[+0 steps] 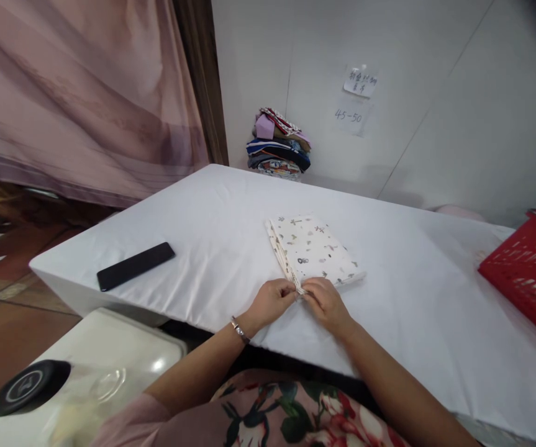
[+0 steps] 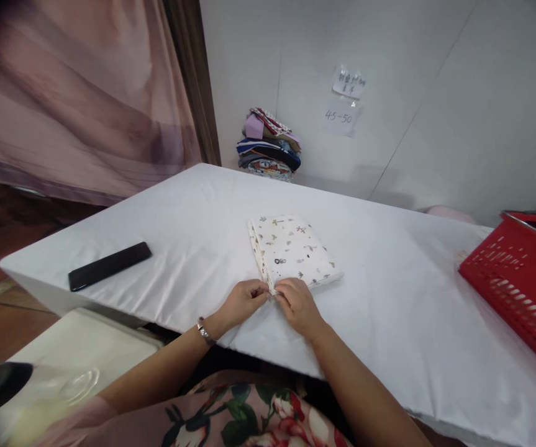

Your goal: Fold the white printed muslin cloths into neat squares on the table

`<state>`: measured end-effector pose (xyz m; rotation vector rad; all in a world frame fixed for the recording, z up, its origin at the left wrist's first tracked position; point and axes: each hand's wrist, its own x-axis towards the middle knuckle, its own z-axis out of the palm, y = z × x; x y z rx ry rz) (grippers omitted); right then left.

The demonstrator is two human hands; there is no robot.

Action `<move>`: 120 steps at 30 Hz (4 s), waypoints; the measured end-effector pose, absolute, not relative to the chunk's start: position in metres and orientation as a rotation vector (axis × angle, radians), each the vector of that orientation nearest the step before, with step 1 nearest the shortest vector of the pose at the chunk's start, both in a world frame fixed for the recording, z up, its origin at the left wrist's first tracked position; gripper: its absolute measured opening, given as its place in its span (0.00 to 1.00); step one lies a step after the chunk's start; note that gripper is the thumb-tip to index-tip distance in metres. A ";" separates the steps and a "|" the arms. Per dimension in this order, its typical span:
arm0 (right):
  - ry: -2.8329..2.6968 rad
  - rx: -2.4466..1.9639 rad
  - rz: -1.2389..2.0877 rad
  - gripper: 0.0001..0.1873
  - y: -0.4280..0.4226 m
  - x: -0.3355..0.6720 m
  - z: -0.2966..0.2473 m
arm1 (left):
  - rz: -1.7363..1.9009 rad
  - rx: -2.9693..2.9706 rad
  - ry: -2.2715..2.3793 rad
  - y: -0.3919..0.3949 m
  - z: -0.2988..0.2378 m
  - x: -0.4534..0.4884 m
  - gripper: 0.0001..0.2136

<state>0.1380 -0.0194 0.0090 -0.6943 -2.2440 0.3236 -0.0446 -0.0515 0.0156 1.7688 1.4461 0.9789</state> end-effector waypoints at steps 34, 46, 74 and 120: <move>-2.130 -0.719 0.237 0.11 -0.017 0.138 0.004 | 1.164 1.384 1.483 -0.045 0.014 -0.046 0.10; -2.125 -0.712 0.228 0.12 -0.016 0.140 0.003 | 0.997 1.415 1.425 -0.050 0.026 -0.038 0.13; -2.248 -0.701 0.231 0.11 -0.015 0.137 0.001 | 0.872 1.504 1.471 -0.050 0.014 -0.032 0.07; -2.405 -0.678 0.148 0.11 -0.020 0.130 0.006 | 0.444 2.488 1.672 0.045 0.034 -0.047 0.20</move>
